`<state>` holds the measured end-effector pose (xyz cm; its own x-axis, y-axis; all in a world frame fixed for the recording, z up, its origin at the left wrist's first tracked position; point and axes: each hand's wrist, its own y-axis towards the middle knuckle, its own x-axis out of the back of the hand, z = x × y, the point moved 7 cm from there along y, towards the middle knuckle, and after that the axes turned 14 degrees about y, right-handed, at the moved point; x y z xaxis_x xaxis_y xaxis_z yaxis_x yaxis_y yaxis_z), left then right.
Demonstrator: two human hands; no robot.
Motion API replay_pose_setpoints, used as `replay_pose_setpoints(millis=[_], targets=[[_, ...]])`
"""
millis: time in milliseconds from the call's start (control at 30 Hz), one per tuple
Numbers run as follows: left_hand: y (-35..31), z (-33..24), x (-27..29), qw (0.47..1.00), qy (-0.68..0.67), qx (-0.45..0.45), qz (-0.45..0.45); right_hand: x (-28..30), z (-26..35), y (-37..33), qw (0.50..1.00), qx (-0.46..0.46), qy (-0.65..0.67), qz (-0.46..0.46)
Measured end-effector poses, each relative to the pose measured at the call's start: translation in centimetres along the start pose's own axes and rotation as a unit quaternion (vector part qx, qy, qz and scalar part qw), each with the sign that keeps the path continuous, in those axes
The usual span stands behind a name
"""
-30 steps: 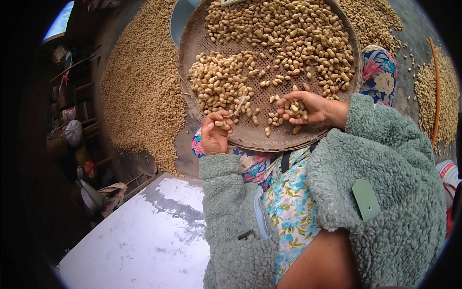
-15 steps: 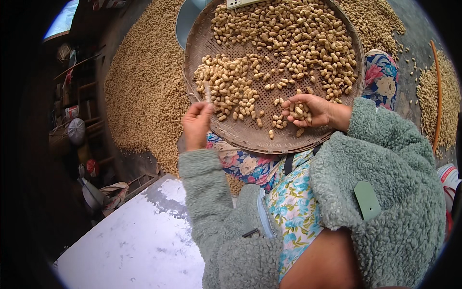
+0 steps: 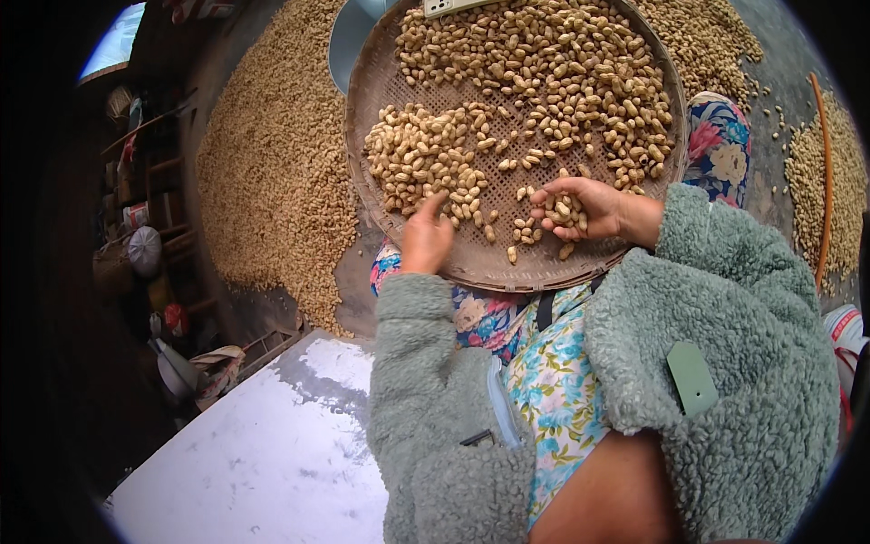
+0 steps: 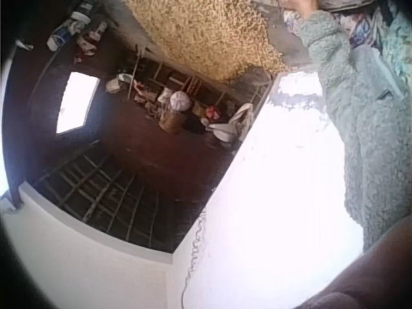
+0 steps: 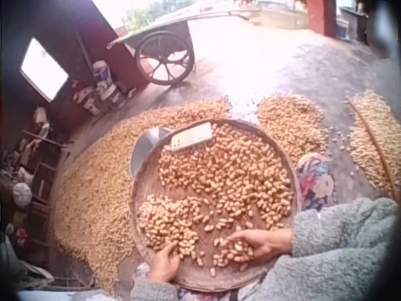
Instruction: The person sits on the floor and sorts peanuts by hand on a round woven tray. They pick up peanuts, inspect them, and place them back on the tray or into a pile on the floor.
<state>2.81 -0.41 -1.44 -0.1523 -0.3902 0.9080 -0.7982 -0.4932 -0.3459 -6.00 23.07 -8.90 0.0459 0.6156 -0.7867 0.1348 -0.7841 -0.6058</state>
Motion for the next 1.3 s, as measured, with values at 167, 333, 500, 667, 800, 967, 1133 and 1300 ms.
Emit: replay_pose_setpoints(millis=[167,333,500,667,800,967,1133,1300], targets=[[-1.1,1.1,-1.0,0.99,-0.134,0.004,-0.041,-0.1,-0.1,-0.4,1.0,0.002,0.01,-0.015],[-1.2,1.6,0.4,0.992,-0.056,-0.013,-0.112,-0.1,0.0,-0.1,1.0,0.006,-0.003,-0.014],[-0.4,-0.6,-2.0,0.988,0.064,-0.009,-0.144,-0.3,0.1,-0.2,1.0,0.011,-0.007,-0.01],[-1.0,0.7,-4.2,0.896,-0.409,0.14,0.102,-0.4,0.1,-0.5,1.0,0.014,0.0,-0.022],[-2.6,-1.8,-4.5,0.676,-0.703,0.084,0.203,0.0,0.0,0.1,0.999,0.006,-0.039,0.007],[-5.6,-5.6,-4.5,0.682,-0.679,0.106,0.251,-3.0,-1.1,-0.7,0.986,0.047,-0.163,-0.01],[-6.4,-7.1,-6.3,0.729,-0.619,0.125,0.264,-2.9,-1.2,-0.5,0.961,0.104,-0.256,-0.031],[-6.7,-7.1,-7.0,0.746,-0.582,0.134,0.294,-3.4,-0.5,-1.9,0.911,0.149,-0.378,-0.071]])
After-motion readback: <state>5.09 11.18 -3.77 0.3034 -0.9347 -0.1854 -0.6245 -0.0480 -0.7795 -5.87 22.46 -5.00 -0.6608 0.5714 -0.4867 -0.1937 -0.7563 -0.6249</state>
